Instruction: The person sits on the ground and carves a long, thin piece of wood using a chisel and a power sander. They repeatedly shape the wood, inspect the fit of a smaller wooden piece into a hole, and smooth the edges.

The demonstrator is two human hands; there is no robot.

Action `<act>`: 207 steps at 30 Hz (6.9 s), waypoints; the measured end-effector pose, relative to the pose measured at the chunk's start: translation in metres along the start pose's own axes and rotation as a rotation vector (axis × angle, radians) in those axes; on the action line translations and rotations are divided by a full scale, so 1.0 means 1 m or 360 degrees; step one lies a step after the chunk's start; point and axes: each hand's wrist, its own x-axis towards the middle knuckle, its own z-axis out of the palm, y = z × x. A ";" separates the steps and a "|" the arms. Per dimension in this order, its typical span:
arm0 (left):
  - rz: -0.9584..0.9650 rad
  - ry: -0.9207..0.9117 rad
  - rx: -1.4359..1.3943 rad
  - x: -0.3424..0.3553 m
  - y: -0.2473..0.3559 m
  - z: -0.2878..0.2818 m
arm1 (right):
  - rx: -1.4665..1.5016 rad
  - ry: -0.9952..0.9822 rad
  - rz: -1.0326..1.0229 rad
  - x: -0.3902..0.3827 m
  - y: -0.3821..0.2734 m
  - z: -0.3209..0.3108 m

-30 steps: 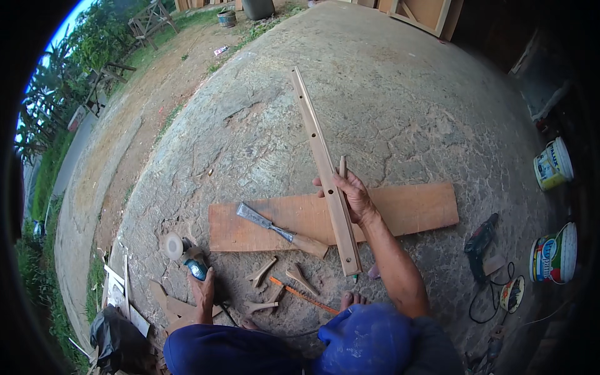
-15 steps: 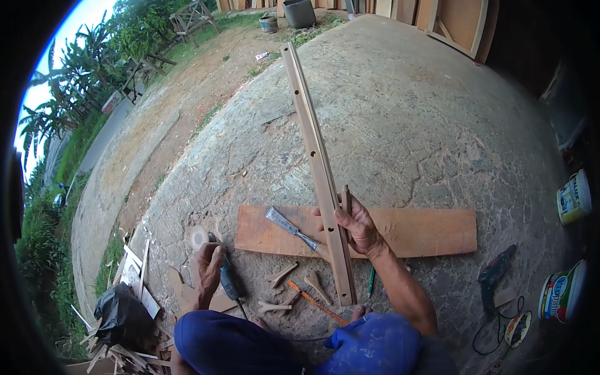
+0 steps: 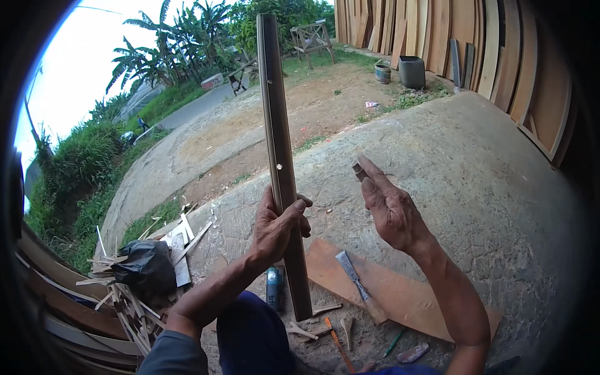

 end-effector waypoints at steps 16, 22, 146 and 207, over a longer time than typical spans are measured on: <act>0.0029 0.0012 0.0401 -0.038 -0.015 -0.036 | -0.0784 0.0116 -0.0795 -0.021 -0.031 0.058; 0.0062 -0.0040 0.0462 -0.043 -0.014 -0.028 | -0.0832 0.0069 -0.0823 -0.025 -0.036 0.061; -0.0312 -0.0058 -0.0767 0.002 -0.033 -0.044 | 0.1187 -0.1005 0.0733 -0.082 -0.039 0.111; -0.0757 -0.0891 0.0730 -0.036 0.015 -0.060 | 0.0746 -0.0700 0.0431 -0.063 0.013 0.092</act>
